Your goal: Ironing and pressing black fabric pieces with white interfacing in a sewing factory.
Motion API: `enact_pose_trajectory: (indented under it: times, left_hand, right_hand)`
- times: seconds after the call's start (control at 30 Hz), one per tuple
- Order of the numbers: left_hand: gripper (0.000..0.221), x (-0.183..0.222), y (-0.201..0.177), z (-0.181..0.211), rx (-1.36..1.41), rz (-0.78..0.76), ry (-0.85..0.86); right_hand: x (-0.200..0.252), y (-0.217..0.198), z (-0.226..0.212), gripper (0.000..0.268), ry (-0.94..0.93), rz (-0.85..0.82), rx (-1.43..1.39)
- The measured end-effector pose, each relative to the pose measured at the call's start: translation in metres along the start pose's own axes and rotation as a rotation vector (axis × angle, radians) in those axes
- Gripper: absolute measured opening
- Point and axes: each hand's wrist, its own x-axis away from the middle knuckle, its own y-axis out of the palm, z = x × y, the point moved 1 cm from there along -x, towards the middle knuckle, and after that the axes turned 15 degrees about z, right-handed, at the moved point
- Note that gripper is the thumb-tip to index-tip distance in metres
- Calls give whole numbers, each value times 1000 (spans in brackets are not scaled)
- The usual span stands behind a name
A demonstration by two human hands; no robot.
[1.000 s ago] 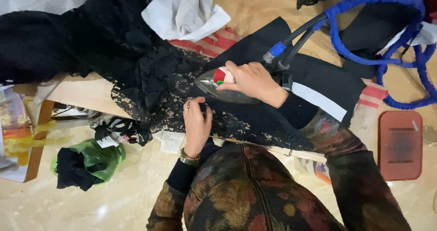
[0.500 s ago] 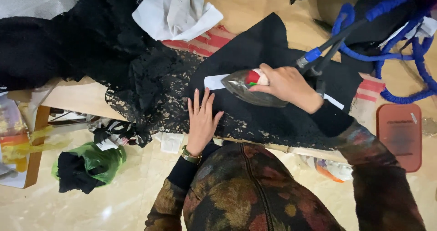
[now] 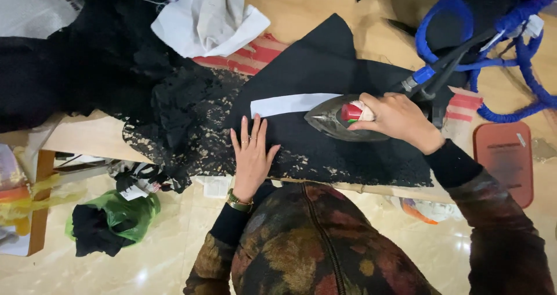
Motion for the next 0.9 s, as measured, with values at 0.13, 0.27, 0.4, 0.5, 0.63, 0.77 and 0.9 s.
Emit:
enact_pose_trajectory:
  times: [0.13,0.27,0.4,0.5,0.63,0.77,0.9]
  left_hand:
    - [70,-1,-3,1,-1,-13,-15]
    - [70,0,-6,-1,-27,-32,-41]
    - [72,1,-7,-6,-29,-11,-49]
    - [73,3,-6,-7,-28,1,-57]
    - [73,4,-8,-10,-75,24,-102]
    - [70,4,-12,-13,-80,106,-166]
    - [70,3,-20,-12,-62,146,-210]
  right_hand:
    - [2,4,4,57,-23,34,33]
    - [0,7,5,55,-52,87,33]
    - [-7,14,0,58,-96,128,23]
    - [-20,19,-12,61,-137,175,15]
    - [-43,25,-41,63,-219,231,33]
    - [-71,27,-76,62,-265,204,-39]
    - [-96,33,-106,64,-317,214,-73]
